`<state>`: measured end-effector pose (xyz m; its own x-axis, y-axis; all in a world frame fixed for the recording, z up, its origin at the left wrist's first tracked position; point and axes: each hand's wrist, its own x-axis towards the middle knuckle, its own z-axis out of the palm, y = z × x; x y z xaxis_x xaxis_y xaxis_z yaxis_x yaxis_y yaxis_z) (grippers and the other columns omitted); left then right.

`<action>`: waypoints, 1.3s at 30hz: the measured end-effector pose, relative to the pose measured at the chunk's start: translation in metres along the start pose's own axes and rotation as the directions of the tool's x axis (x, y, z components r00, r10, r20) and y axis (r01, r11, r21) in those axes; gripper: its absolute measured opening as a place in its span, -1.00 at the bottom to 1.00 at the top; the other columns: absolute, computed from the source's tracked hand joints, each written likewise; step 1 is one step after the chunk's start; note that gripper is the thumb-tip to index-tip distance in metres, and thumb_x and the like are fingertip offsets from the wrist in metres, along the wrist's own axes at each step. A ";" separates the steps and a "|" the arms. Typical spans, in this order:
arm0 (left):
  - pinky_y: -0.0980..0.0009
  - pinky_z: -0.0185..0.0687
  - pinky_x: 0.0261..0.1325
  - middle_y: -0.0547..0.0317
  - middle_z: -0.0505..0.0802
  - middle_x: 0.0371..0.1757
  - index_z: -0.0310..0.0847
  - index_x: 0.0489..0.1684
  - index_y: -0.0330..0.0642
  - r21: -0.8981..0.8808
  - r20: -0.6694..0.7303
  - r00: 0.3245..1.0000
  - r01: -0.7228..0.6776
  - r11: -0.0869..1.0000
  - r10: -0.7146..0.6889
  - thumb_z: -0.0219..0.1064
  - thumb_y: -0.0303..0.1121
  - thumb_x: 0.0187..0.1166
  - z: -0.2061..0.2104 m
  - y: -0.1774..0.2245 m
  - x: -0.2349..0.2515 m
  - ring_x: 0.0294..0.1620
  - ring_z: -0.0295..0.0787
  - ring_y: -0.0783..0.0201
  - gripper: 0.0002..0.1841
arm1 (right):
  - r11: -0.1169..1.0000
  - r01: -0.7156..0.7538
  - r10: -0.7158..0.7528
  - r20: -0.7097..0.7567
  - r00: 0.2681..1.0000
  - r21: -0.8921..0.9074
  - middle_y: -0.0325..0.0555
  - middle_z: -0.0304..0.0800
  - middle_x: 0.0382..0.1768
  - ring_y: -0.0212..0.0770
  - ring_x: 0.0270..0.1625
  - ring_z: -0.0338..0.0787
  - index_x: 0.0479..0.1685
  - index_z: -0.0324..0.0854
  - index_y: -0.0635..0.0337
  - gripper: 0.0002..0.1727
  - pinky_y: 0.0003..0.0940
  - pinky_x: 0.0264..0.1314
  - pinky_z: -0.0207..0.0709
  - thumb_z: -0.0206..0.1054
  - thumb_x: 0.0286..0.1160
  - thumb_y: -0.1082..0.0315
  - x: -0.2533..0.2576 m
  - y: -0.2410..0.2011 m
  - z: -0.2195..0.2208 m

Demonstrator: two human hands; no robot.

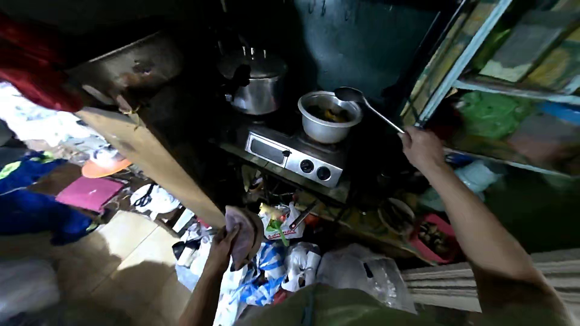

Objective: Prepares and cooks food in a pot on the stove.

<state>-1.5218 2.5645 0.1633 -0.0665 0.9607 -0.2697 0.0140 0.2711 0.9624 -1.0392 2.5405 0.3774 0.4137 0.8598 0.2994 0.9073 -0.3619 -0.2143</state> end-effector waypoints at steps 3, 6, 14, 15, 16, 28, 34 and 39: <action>0.52 0.74 -0.08 0.20 0.80 -0.10 0.52 0.31 -0.35 -0.018 0.116 0.993 0.032 0.999 -0.029 0.21 -0.37 0.77 0.023 0.038 0.038 -0.21 0.76 0.54 -0.71 | 0.993 0.020 -0.019 0.012 1.000 -0.115 0.47 0.74 0.16 0.51 0.22 0.74 0.36 0.60 0.36 -0.60 0.46 0.22 0.52 0.06 0.87 0.23 0.029 -0.034 -0.006; 0.48 0.75 -0.10 0.18 0.82 -0.11 0.53 0.35 -0.30 -0.036 0.214 0.975 0.075 0.997 -0.065 0.25 -0.31 0.77 0.047 0.076 0.062 -0.23 0.77 0.49 -0.67 | 0.965 0.075 -0.073 0.017 0.997 -0.250 0.45 0.72 0.18 0.49 0.17 0.76 0.30 0.62 0.33 -0.65 0.44 0.12 0.55 0.09 0.84 0.29 0.059 -0.061 -0.004; 0.38 0.78 -0.11 0.12 0.82 -0.17 0.51 0.29 -0.36 -0.168 0.304 0.945 -0.075 0.983 0.124 0.20 -0.47 0.75 0.120 0.135 0.138 -0.24 0.79 0.38 -0.75 | 0.891 0.182 -0.135 0.138 0.981 -0.417 0.48 0.65 0.24 0.49 0.19 0.73 0.34 0.60 0.39 -0.65 0.32 0.13 0.60 0.11 0.66 0.62 0.125 -0.104 0.033; 0.39 0.78 -0.16 0.14 0.81 -0.21 0.51 0.25 -0.34 -0.186 0.299 0.945 -0.075 0.980 0.129 0.20 -0.47 0.76 0.126 0.142 0.144 -0.28 0.79 0.38 -0.78 | 0.883 0.190 -0.140 0.148 0.979 -0.429 0.47 0.65 0.25 0.48 0.17 0.75 0.35 0.59 0.40 -0.65 0.29 0.12 0.62 0.10 0.67 0.61 0.131 -0.107 0.040; 0.39 0.79 -0.18 0.14 0.82 -0.21 0.52 0.25 -0.33 -0.197 0.297 0.946 -0.074 0.978 0.132 0.19 -0.44 0.77 0.132 0.149 0.150 -0.30 0.80 0.38 -0.78 | 0.876 0.195 -0.138 0.157 0.978 -0.441 0.47 0.65 0.27 0.46 0.16 0.76 0.39 0.57 0.41 -0.63 0.26 0.11 0.63 0.09 0.68 0.60 0.136 -0.109 0.046; -0.43 0.46 0.36 -0.61 0.73 0.16 0.49 0.35 -0.57 0.623 0.275 0.796 -0.574 0.531 0.539 0.34 -0.26 0.69 0.188 0.255 0.210 0.27 0.69 -0.51 -0.51 | 0.886 0.176 0.037 0.444 0.895 -0.429 0.40 0.71 0.17 0.36 0.28 0.74 0.04 0.65 0.52 -0.80 0.27 0.13 0.61 0.16 0.64 0.59 0.155 -0.109 0.034; -0.39 0.45 0.43 -0.56 0.72 0.25 0.44 0.44 -0.50 0.713 0.348 0.831 -0.535 0.453 0.434 0.33 -0.27 0.70 0.222 0.267 0.187 0.36 0.66 -0.46 -0.50 | 0.931 0.175 -0.010 0.457 0.889 -0.319 0.43 0.68 0.28 0.38 0.42 0.66 0.11 0.65 0.53 -0.72 0.33 0.36 0.50 0.08 0.76 0.49 0.180 -0.091 0.023; -0.31 0.67 0.11 -0.29 0.84 -0.08 0.67 0.22 -0.31 0.605 0.610 0.755 -0.639 0.475 0.239 0.49 -0.27 0.57 0.185 0.183 0.164 -0.03 0.83 -0.22 -0.63 | 0.920 0.168 -0.002 0.425 0.905 -0.354 0.50 0.70 0.15 0.46 0.29 0.70 -0.01 0.62 0.60 -0.79 0.36 0.20 0.55 0.13 0.68 0.57 0.163 -0.070 0.032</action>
<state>-1.3455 2.7831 0.2893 0.5622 0.8270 0.0070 0.6529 -0.4490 0.6101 -1.0373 2.7171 0.4115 0.3404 0.9321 -0.1239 0.9311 -0.3157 0.1829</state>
